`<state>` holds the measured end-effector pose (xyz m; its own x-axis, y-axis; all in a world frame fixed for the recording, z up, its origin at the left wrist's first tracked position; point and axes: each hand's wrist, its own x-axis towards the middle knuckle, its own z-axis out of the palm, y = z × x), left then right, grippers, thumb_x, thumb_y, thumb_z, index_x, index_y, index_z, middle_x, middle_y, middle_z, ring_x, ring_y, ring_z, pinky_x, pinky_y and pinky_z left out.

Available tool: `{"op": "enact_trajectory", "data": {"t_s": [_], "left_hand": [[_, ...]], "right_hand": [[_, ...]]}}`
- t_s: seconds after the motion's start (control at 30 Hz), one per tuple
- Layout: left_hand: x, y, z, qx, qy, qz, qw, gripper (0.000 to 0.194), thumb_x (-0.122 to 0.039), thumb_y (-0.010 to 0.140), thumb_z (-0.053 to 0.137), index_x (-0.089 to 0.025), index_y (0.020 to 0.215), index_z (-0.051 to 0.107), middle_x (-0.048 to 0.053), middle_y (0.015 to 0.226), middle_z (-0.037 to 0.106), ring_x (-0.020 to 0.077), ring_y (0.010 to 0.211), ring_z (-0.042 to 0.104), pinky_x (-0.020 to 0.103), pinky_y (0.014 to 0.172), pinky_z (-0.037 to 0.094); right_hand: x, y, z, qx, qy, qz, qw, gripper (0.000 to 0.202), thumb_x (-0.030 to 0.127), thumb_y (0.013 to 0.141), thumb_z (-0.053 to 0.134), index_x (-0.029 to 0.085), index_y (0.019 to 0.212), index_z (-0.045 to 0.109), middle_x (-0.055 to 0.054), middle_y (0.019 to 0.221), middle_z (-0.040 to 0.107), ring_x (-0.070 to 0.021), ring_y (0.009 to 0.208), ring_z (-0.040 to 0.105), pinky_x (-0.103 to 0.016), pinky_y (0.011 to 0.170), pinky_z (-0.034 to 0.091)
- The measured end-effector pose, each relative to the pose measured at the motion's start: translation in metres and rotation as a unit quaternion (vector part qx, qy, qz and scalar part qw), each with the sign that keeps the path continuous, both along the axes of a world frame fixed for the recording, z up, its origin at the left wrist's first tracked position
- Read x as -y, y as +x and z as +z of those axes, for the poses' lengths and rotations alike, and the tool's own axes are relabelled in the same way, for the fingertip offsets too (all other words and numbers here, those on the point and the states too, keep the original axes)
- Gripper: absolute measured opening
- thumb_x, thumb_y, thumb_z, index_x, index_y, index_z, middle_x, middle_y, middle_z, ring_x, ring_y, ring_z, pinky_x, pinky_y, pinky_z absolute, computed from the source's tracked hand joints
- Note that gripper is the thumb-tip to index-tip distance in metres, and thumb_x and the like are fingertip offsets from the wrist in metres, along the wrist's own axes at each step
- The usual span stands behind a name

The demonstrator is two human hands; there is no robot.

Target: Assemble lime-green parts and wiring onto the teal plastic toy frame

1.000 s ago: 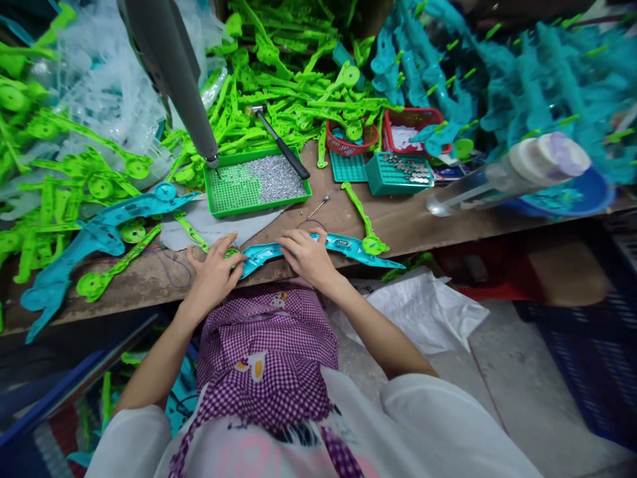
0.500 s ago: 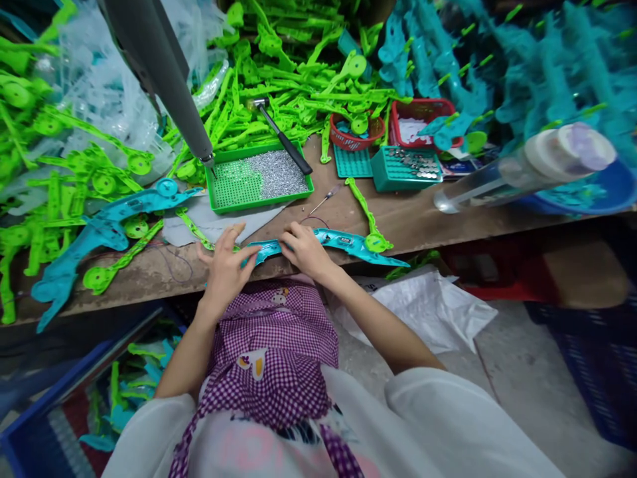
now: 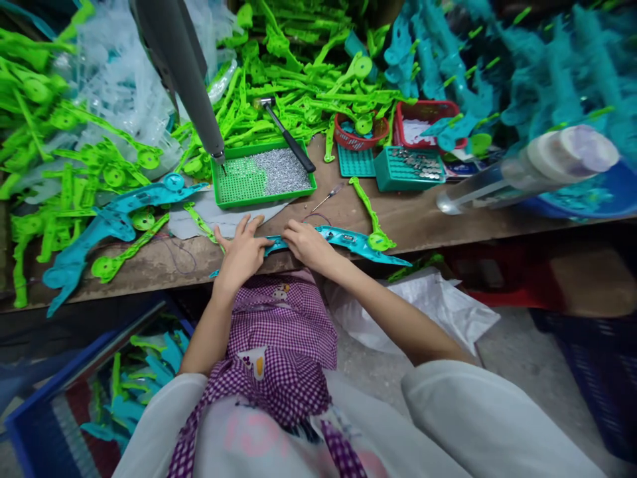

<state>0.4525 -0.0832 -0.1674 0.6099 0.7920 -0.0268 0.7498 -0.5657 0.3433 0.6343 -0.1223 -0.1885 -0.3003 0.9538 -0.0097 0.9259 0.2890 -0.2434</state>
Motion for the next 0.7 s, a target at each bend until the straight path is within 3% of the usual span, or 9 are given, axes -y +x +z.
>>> {"op": "enact_trajectory", "data": {"t_s": [0.17,0.5,0.6,0.7], "left_hand": [[-0.008,0.002,0.001,0.001,-0.012,-0.003,1.000,0.032,-0.012,0.088,0.053,-0.033,0.090,0.078,0.003,0.148,0.049,0.0368,0.143,0.031,0.084,0.104,0.000],[0.010,0.000,-0.004,0.023,0.022,0.001,0.999,0.033,-0.015,0.093,0.049,-0.032,0.106,0.073,0.006,0.152,0.045,0.0321,0.145,0.031,0.079,0.108,0.000],[0.013,-0.015,0.001,0.088,0.044,0.027,0.995,0.030,-0.024,0.096,0.049,-0.031,0.119,0.068,0.009,0.152,0.045,0.0278,0.140,0.040,0.072,0.114,0.007],[0.011,-0.045,0.006,0.161,0.077,0.090,0.980,0.029,-0.034,0.095,0.054,-0.028,0.121,0.066,0.013,0.147,0.049,0.0249,0.134,0.047,0.062,0.117,0.017]], "right_hand": [[0.016,0.008,-0.008,-0.041,0.076,0.029,0.996,0.029,0.032,0.098,0.048,0.017,0.115,0.066,-0.012,0.121,0.065,-0.0228,0.112,0.058,-0.044,0.103,0.035],[0.030,-0.005,-0.018,-0.031,0.135,-0.014,0.990,0.028,0.025,0.099,0.044,0.018,0.114,0.067,-0.011,0.124,0.068,-0.0238,0.122,0.058,-0.049,0.112,0.028],[0.039,-0.007,-0.017,-0.071,0.194,-0.066,0.976,0.027,0.026,0.098,0.048,0.019,0.117,0.066,-0.012,0.126,0.067,-0.0239,0.123,0.057,-0.049,0.111,0.029],[0.049,-0.011,-0.010,-0.114,0.260,-0.166,0.944,0.027,0.025,0.096,0.051,0.016,0.118,0.065,-0.014,0.119,0.069,-0.0217,0.114,0.062,-0.044,0.104,0.037]]}}
